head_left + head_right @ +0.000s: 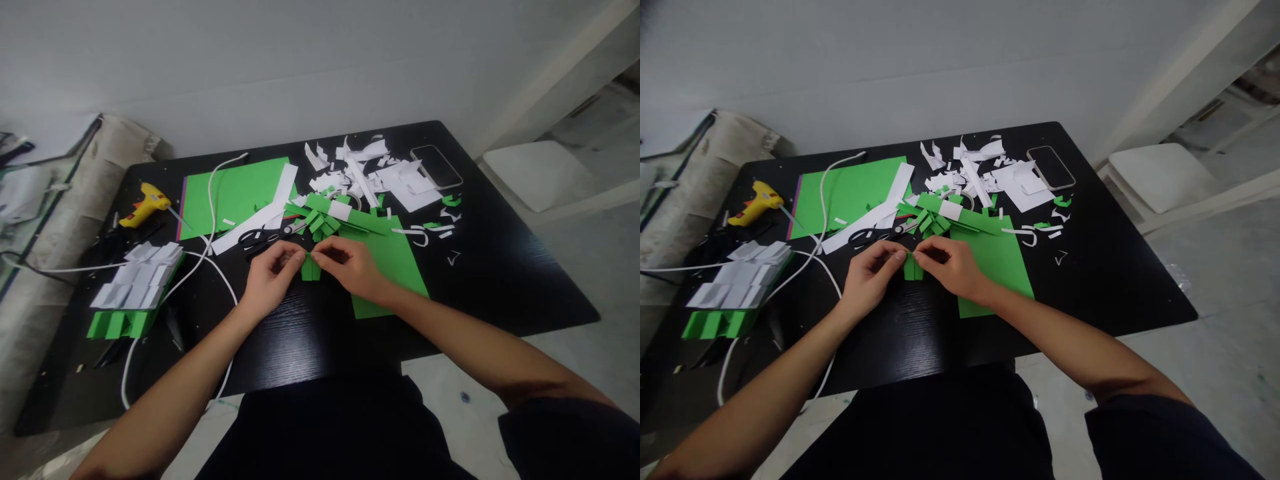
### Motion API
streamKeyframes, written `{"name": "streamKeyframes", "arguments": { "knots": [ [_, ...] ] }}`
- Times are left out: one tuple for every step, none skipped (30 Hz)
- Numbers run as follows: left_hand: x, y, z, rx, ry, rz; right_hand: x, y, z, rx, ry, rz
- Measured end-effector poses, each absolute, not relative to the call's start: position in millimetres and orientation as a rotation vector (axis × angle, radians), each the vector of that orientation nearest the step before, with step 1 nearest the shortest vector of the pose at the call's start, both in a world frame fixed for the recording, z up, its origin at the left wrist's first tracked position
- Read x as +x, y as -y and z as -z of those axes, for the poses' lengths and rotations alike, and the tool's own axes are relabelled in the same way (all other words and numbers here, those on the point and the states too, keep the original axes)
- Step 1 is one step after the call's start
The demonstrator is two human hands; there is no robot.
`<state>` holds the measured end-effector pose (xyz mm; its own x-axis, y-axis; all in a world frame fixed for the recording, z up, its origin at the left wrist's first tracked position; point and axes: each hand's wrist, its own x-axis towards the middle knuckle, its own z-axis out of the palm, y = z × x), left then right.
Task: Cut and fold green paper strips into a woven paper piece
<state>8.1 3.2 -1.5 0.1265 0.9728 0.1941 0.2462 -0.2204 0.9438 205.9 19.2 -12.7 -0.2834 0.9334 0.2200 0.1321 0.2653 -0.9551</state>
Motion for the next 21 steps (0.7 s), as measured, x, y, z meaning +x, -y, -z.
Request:
{"name": "streamKeyframes", "arguments": {
  "knots": [
    [8.1,-3.2,1.5,1.617,-1.220,-1.156,205.7,-19.1,13.0,-0.999,1.644,-1.119],
    [8.1,-3.4,1.8,1.627,-1.225,-1.158,205.4,-18.9,13.3,-0.999,1.646,-1.119],
    [8.0,-3.6,2.3,1.634,-1.229,-1.159,205.1,-18.7,13.6,-1.002,1.645,-1.125],
    [7.9,-3.8,2.9,1.641,-1.229,-1.161,204.7,-18.5,13.8,-1.002,1.638,-1.137],
    [7.8,-3.9,3.5,1.649,-1.228,-1.161,204.4,-18.2,13.9,-1.000,1.626,-1.152],
    [7.7,-4.0,4.1,1.659,-1.229,-1.161,204.2,-18.1,13.8,-0.997,1.613,-1.167],
    [7.7,-4.0,4.6,1.670,-1.230,-1.158,204.2,-17.9,13.7,-0.994,1.605,-1.180],
    [7.8,-3.8,4.9,1.683,-1.229,-1.155,204.3,-17.9,13.4,-0.992,1.604,-1.188],
    [8.1,-3.6,5.1,1.696,-1.226,-1.152,204.6,-17.9,12.9,-0.991,1.611,-1.192],
    [8.4,-3.3,5.2,1.707,-1.222,-1.150,205.0,-18.0,12.4,-0.990,1.624,-1.193],
    [8.8,-3.0,5.2,1.715,-1.218,-1.151,205.5,-18.1,11.8,-0.989,1.638,-1.193],
    [9.1,-2.8,5.2,1.721,-1.214,-1.154,205.9,-18.1,11.3,-0.988,1.649,-1.195],
    [9.4,-2.6,5.2,1.726,-1.211,-1.157,206.1,-18.2,10.9,-0.986,1.654,-1.198],
    [9.6,-2.4,5.2,1.731,-1.212,-1.160,206.1,-18.2,10.6,-0.984,1.652,-1.200],
    [9.7,-2.4,5.2,1.735,-1.215,-1.164,205.9,-18.2,10.6,-0.984,1.644,-1.203],
    [9.5,-2.4,5.3,1.739,-1.220,-1.169,205.6,-18.2,10.8,-0.986,1.631,-1.207],
    [9.3,-2.5,5.4,1.740,-1.228,-1.175,205.2,-18.3,11.1,-0.988,1.615,-1.214],
    [8.9,-2.5,5.6,1.738,-1.239,-1.183,204.8,-18.5,11.6,-0.990,1.600,-1.221],
    [8.5,-2.6,5.8,1.732,-1.250,-1.194,204.4,-18.8,12.1,-0.991,1.585,-1.226],
    [8.0,-2.7,6.0,1.724,-1.261,-1.204,204.2,-19.1,12.6,-0.993,1.573,-1.229],
    [7.6,-2.7,6.1,1.716,-1.270,-1.213,204.2,-19.4,12.9,-0.995,1.566,-1.229]
  ]
}}
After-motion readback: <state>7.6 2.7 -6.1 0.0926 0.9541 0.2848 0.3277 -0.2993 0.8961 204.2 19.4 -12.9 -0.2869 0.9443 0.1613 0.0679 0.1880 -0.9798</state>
